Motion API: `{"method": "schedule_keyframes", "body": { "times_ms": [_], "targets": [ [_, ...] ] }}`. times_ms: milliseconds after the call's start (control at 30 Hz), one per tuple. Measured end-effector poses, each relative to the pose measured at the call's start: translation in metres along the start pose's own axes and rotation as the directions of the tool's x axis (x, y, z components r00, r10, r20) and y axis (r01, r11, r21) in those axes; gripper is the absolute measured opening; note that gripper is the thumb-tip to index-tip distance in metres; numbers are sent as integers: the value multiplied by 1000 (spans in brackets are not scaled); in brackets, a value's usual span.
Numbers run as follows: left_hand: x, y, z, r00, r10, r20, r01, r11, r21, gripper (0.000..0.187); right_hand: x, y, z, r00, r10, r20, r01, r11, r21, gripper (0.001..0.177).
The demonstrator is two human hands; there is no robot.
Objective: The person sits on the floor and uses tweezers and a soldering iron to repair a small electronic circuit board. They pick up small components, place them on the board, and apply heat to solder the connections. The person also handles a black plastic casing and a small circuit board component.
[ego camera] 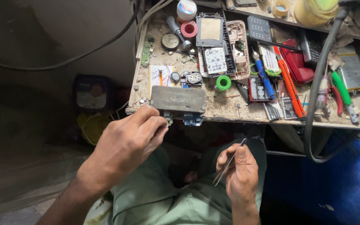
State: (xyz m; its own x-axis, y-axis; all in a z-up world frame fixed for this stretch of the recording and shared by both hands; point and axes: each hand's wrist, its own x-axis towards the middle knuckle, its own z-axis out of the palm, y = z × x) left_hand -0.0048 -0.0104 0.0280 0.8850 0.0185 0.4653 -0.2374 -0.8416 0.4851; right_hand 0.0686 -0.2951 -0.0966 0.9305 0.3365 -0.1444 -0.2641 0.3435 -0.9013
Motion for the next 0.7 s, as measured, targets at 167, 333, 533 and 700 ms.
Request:
{"method": "schedule_keyframes", "body": {
  "times_ms": [167,333,533,700],
  "targets": [
    [0,-1,1,1000,10,-12,-10,1000,11,18,1,2,-3,1000,-2,-3,2,1000,-23,33],
    [-1,-3,3,1000,15,-17,-14,999,33,20,2,4,-5,1000,-10,6,10,1000,-7,32],
    [-1,-3,3,1000,14,-18,-14,999,33,22,2,-5,4,999,24,31,-25,999,27,32],
    [-7,1,-4,997,-71,-31,72,997,29,32,-18,-17,37,944,182,274,-207,976,64,21]
  ]
}}
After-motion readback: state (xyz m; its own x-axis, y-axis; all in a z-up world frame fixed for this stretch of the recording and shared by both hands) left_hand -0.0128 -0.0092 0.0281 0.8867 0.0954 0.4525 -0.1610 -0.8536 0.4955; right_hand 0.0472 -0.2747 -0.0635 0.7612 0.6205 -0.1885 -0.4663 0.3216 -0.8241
